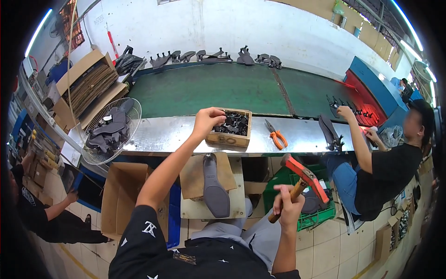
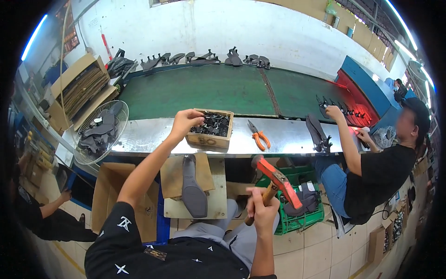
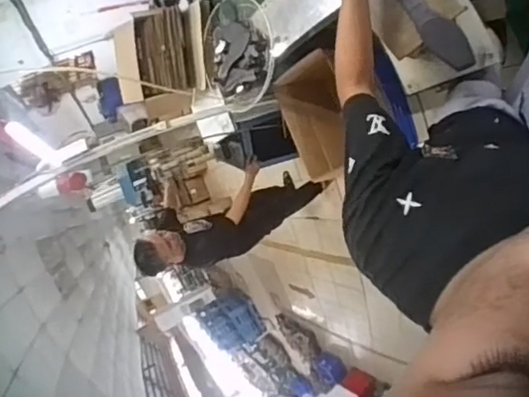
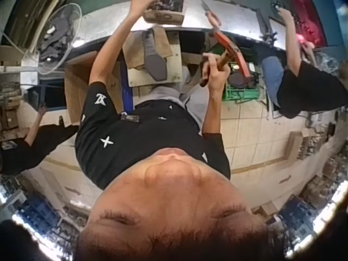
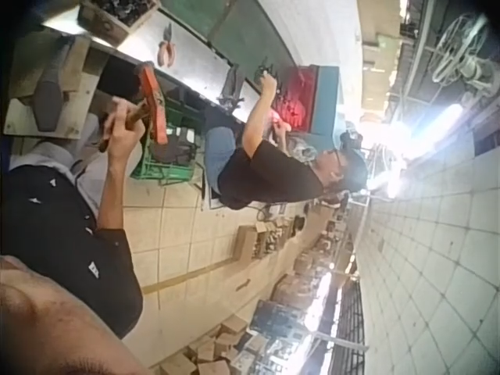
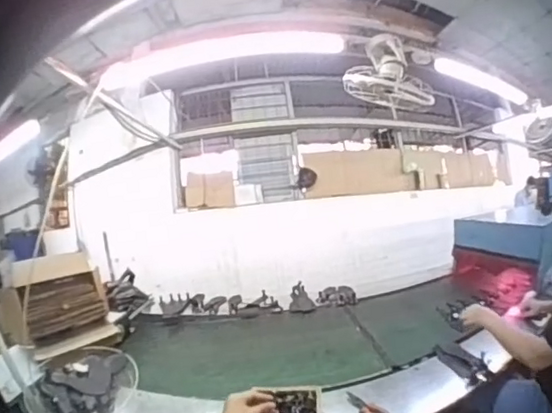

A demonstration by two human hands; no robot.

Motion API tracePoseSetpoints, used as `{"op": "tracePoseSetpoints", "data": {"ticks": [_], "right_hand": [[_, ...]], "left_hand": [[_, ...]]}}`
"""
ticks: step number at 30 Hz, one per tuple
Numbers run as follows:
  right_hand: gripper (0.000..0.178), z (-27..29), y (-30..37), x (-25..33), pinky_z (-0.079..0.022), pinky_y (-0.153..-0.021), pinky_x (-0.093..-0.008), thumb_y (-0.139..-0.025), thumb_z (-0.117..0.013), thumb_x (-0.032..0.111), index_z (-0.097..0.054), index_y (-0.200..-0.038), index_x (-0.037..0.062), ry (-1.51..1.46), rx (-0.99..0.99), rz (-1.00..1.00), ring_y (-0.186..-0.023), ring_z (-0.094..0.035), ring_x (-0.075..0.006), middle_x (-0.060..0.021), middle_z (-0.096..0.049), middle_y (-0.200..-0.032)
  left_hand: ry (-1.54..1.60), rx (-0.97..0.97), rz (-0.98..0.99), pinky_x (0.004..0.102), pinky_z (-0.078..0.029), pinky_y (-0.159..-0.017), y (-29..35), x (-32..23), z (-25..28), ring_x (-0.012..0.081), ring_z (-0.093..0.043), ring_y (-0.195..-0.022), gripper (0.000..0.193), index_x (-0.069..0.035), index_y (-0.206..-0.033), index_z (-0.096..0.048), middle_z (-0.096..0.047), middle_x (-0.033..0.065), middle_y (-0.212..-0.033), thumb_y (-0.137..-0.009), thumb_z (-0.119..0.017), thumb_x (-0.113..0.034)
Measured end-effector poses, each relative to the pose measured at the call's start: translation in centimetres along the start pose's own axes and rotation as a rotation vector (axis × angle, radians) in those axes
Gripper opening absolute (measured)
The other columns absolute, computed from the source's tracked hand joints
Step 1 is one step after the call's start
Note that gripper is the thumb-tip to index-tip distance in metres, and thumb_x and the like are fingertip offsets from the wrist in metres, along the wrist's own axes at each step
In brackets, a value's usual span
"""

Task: Manually attaching components to shoe soles using a hammer and pliers in a factory setting.

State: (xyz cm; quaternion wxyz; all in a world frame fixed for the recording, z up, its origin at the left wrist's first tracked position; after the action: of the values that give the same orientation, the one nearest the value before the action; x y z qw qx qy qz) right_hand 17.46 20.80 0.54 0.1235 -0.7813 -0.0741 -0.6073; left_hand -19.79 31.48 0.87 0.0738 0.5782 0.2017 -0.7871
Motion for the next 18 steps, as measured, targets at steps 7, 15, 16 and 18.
{"op": "tracePoseSetpoints", "data": {"ticks": [7,15,16,18], "right_hand": [[0.034,-5.5,-0.5,4.3,-0.037,-0.039,-0.0213,-0.099,-0.062,0.02,-0.064,-0.117,-0.0092,-0.002,0.121,0.046,-0.042,-0.044,-0.0056,-0.0185,-0.071,-0.099],[0.027,-8.8,2.6,5.7,-0.036,-0.045,-0.0171,-0.092,-0.071,0.008,-0.067,-0.116,-0.0051,-0.048,0.279,0.014,-0.05,-0.047,-0.0013,-0.0028,-0.069,-0.079],[0.024,-8.8,2.8,5.6,-0.036,-0.045,-0.0173,-0.091,-0.072,0.005,-0.068,-0.113,-0.0049,-0.063,0.238,0.006,-0.05,-0.048,-0.0015,-0.0028,-0.069,-0.079],[0.015,-8.7,2.9,5.4,-0.041,-0.043,-0.0203,-0.086,-0.073,-0.004,-0.066,-0.099,-0.0057,-0.063,0.178,-0.027,-0.049,-0.054,-0.006,-0.0131,-0.07,-0.081]], "left_hand": [[-0.229,-0.179,-0.836,0.0325,-0.059,-0.08,17.8,-12.9,-3.3,0.0233,-0.07,-0.09,0.02,0.003,-0.097,-0.072,-0.07,0.0157,-0.107,-0.078,-0.074,0.004],[-0.3,-0.152,-0.997,0.0368,-0.059,-0.088,24.1,-13.5,-4.5,0.0295,-0.068,-0.103,0.03,0.002,-0.105,-0.069,-0.066,0.017,-0.116,-0.075,-0.073,0.007],[-0.164,-0.145,-0.916,0.0362,-0.058,-0.088,24.3,-13.1,-4.3,0.0297,-0.067,-0.104,0.033,0.001,-0.108,-0.067,-0.065,0.0174,-0.117,-0.077,-0.073,0.007],[-0.052,-0.18,-0.774,0.0355,-0.057,-0.088,24.9,-12.5,-3.8,0.0299,-0.068,-0.103,0.035,0.0,-0.111,-0.065,-0.066,0.017,-0.116,-0.078,-0.074,0.005]]}}
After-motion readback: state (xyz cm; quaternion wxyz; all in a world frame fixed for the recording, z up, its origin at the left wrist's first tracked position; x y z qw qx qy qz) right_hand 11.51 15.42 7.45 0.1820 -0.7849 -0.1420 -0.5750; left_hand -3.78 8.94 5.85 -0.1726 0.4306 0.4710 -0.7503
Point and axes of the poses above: each hand's wrist, its own y-axis away from the middle knuckle, its own z-axis out of the back of the hand, x = y × z, the point moved 3 cm from there along -y, towards the middle knuckle
